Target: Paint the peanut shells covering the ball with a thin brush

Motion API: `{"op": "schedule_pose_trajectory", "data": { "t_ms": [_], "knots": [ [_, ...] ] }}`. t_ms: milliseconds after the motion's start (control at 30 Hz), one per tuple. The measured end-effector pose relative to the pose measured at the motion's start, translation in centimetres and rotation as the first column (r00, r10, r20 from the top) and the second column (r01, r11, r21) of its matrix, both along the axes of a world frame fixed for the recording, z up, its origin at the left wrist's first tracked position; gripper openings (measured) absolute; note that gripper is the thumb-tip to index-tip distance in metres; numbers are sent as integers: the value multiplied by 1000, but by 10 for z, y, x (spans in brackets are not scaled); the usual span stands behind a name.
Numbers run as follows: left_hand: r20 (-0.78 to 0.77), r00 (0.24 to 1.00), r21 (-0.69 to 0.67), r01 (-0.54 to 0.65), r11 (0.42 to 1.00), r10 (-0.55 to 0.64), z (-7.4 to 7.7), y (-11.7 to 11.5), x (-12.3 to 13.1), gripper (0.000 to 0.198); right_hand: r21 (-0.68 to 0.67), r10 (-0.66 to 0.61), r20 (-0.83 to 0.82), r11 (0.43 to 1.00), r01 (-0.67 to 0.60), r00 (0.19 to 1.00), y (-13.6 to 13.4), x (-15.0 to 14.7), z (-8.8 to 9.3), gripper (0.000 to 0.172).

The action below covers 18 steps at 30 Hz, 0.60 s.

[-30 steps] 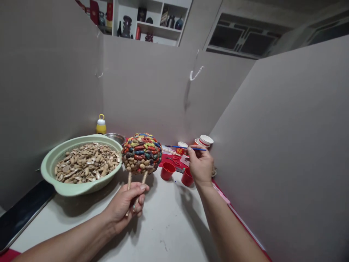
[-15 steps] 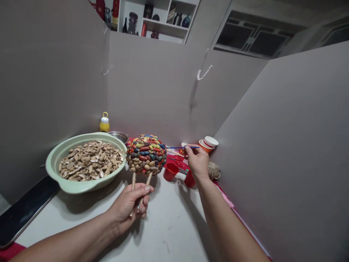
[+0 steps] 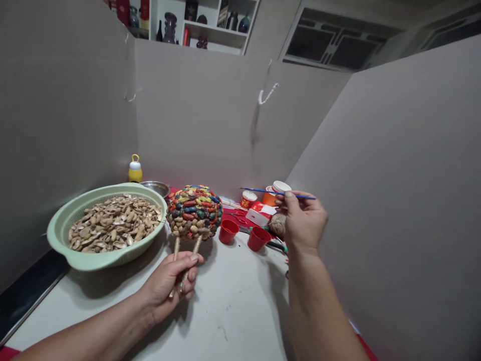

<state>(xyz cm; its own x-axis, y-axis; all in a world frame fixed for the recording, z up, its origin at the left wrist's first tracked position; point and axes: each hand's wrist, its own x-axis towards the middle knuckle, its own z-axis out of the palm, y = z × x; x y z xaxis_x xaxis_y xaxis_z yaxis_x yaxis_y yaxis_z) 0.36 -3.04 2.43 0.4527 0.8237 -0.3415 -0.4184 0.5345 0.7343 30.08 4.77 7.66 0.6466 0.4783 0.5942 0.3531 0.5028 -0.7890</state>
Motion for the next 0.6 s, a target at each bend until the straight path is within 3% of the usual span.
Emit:
{"op": "schedule_pose_trajectory", "data": {
  "t_ms": [133, 300, 467, 600],
  "knots": [
    [13, 1000, -17, -5, 1000, 5, -5, -1, 0, 43, 9, -104, 0, 995, 104, 995, -18, 8, 12, 46],
    [3, 1000, -26, 4, 1000, -4, -1, -7, 2, 43, -57, -180, 101, 981, 186, 978, -34, 26, 20, 42],
    [-4, 1000, -36, 26, 999, -26, 2, -8, 5, 38, -173, -172, 210, 962, 210, 962, -38, 42, 17, 37],
    [-3, 1000, -41, 26, 999, -26, 0, -7, 5, 34, -279, -194, 326, 916, 290, 925, -36, 56, 12, 27]
  ]
}}
